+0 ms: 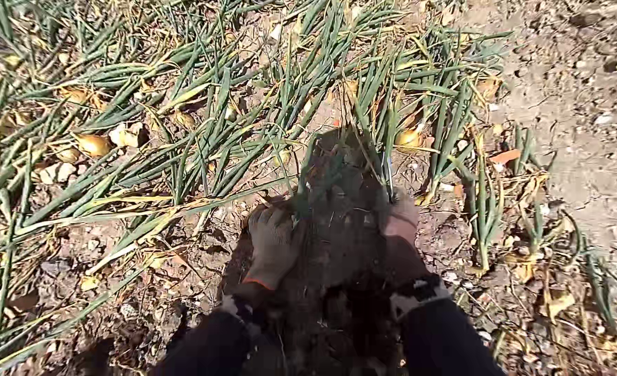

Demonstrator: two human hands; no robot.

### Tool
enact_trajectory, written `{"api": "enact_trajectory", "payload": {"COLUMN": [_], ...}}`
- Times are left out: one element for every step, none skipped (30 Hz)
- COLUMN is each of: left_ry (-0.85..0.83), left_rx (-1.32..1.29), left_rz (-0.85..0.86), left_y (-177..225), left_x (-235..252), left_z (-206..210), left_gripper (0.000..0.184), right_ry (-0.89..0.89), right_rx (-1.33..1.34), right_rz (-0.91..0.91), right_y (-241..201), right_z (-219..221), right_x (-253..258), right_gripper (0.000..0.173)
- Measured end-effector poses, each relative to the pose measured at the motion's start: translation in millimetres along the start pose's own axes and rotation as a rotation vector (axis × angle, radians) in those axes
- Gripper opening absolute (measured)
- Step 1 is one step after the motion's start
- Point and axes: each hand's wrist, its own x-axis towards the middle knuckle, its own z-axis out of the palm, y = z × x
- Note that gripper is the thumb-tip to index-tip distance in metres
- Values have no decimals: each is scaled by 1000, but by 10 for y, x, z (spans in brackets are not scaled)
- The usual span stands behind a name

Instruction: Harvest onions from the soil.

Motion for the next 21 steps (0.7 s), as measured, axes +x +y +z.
{"api": "enact_trajectory", "payload": {"left_ry": [29, 48, 57, 35, -10, -59, -83, -95, -91, -81, -76, -85, -116, -160, -219, -275, -331, -371, -384, -385, -402], "left_rx": [-2, 1, 13, 27, 23, 2, -36, -89, -147, -164, -162, -161, -163, -175, -229, -323, -442, -574, -637, -612, -522], "left_rz": [21, 32, 38, 19, -12, -51, -92, -128, -149, -144, -119, -89, -56, -24, -20, -61, -155, -240, -255, -234, -192], "left_y": [-15, -43, -78, -91, -57, 17, 116, 221, 311, 376, 437, 502, 577, 646, 702, 747, 768, 770, 770, 788, 833], "left_x": [-5, -20, -28, -17, -17, -34, -69, -119, -186, -253, -337, -428, -509, -578, -610, -593, -530, -435, -300, -113, 69], "left_z": [2, 8, 24, 41, 37, -5, -74, -182, -297, -390, -481, -559, -634, -696, -762, -839, -918, -986, -1002, -950, -896], "left_gripper": [43, 45, 45, 46, 47, 48, 49, 50, 54, 59, 63, 67, 67, 63, 59, 54, 49, 44, 39, 37, 35], "right_ry": [17, 20, 26, 9, 1, 26, 89, 175, 243, 285, 267, 222, 159, 92, 35, 11, 17, 32, 41, 56, 78], "right_rx": [99, 214, 322, 431, 509, 508, 471, 419, 354, 279, 210, 159, 121, 89, 36, -24, -82, -131, -162, -180, -191], "right_rz": [3, 59, 119, 168, 208, 226, 222, 209, 190, 176, 173, 167, 156, 143, 122, 103, 99, 104, 124, 142, 165], "right_y": [42, 113, 189, 294, 424, 548, 666, 782, 905, 1026, 1119, 1177, 1177, 1150, 1123, 1102, 1087, 1075, 1071, 1095, 1111], "right_z": [-22, -46, -97, -218, -386, -583, -765, -917, -1065, -1207, -1345, -1445, -1516, -1543, -1533, -1485, -1408, -1332, -1273, -1223, -1185], "right_x": [-287, -534, -705, -831, -947, -1045, -1105, -1113, -1098, -1073, -1048, -1016, -995, -994, -983, -941, -871, -790, -717, -666, -622], "right_gripper": [35, 35, 33, 30, 27, 25, 25, 26, 27, 29, 33, 36, 37, 38, 37, 36, 36, 35, 33, 32, 32]}}
